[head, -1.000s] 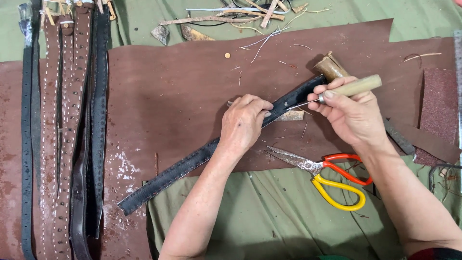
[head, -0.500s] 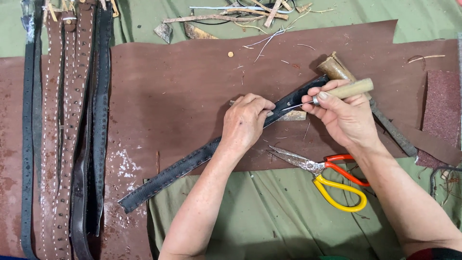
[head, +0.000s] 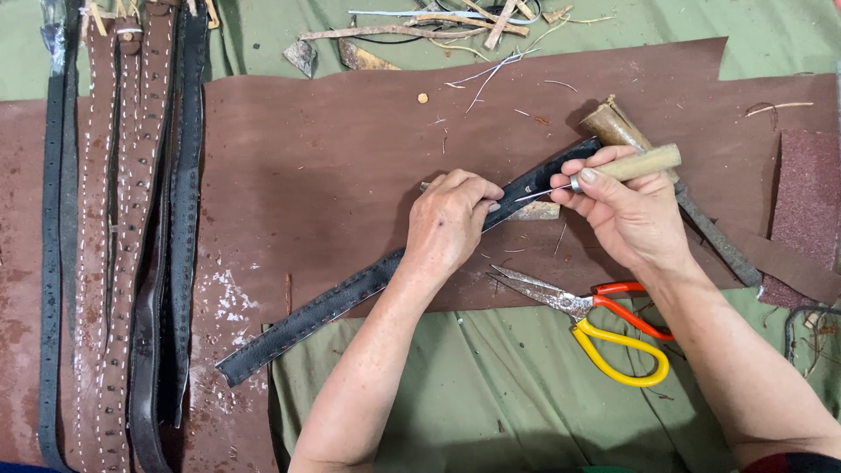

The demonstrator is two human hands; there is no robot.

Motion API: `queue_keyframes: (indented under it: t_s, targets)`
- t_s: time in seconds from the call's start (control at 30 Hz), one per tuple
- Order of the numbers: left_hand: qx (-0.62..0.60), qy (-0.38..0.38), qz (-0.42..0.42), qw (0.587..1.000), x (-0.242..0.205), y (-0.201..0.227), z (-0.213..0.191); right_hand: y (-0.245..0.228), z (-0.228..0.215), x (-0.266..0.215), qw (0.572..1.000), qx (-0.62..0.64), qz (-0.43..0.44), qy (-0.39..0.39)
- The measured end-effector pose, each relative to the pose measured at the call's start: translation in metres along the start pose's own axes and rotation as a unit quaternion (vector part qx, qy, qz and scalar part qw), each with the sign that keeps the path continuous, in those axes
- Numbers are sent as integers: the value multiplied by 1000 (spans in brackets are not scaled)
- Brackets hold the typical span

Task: Trimming the end of a leather strap and then punching a series of holes into it using a hand punch and a wooden mallet.

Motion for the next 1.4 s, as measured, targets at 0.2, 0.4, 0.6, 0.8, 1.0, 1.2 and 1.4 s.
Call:
queue_keyframes:
  t_s: [0.2,0.4,0.6,0.8,1.0,1.2,1.4]
  targets:
    - [-6,2,2,1000,0,1,-1,0,0,0,1000,1,0,-1]
    - [-9,4,1,1000,0,3,-3,1,0,0,1000,2,0,0]
    - [-3,2,-1,1000,0,1,-1,-6,9,-3,999,-34,-20,-10]
    - [-2,8,1,1000,-1,3,-4,-19,23,2,989,-120,-74,-38]
    - [-54,66,13,996,-5,12,-16,-31,62,1,921,-359,-109,-101]
    - [-288,210,131,925,-17,53,-53,-18,90,-6,843,-495,-171,-125]
    - [-343,149,142,916,-8,63,-47,-6,90,-15,759,-584,-259,-130]
Point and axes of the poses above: each hand's wrist, its own x-axis towards the middle knuckle, its own z-axis out of the palm, y = z × x, the point moved 10 cm from there along x, towards the middle knuckle, and after that the axes turned 4 degrees about x, right-handed, at the moved point
